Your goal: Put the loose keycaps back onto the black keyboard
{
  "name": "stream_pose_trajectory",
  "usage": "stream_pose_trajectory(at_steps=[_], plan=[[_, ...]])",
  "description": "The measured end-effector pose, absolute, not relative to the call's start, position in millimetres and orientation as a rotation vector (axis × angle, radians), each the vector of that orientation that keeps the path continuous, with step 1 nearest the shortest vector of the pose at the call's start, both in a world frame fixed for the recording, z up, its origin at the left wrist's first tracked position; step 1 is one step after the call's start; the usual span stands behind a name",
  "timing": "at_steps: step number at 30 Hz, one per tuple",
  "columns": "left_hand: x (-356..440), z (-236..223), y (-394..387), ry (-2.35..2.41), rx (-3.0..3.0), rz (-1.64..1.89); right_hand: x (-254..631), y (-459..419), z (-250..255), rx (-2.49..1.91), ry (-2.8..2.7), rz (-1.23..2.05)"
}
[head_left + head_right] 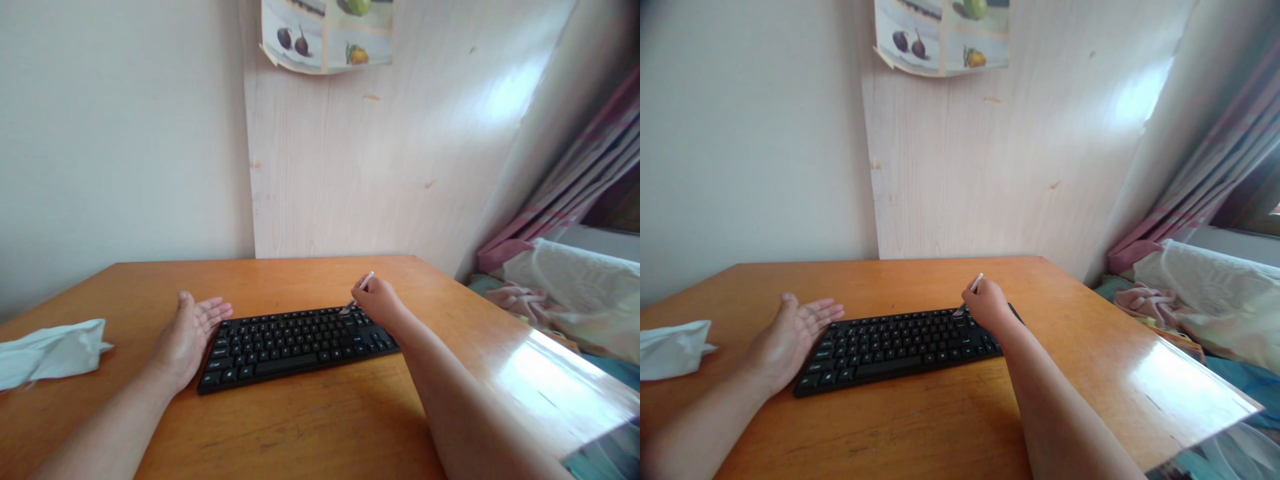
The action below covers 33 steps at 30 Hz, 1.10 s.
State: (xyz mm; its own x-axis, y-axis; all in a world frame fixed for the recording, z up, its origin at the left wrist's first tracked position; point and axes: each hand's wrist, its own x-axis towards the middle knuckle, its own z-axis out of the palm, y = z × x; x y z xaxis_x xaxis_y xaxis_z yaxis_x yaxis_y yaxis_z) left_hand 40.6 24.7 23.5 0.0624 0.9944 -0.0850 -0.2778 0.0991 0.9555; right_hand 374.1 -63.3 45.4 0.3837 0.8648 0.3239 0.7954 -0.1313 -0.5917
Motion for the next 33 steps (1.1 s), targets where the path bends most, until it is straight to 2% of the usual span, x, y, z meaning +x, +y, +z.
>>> stream_pose_trajectory(at_steps=[5,12,21,28,33], plan=[[41,24,25,1.020,0.956,1.218,385,-72,59,-2.086,-1.314,-0.107],[40,23,26,1.013,0.972,1.218,379,-68,52,-1.862,-1.374,0.166],[38,18,31,0.999,0.992,1.221,397,-73,56,-2.138,-1.283,-0.089],[39,19,30,0.997,0.995,1.222,376,-73,62,-1.883,-1.423,0.138],[40,20,29,1.009,0.988,1.224,369,-81,64,-1.808,-1.530,0.153]])
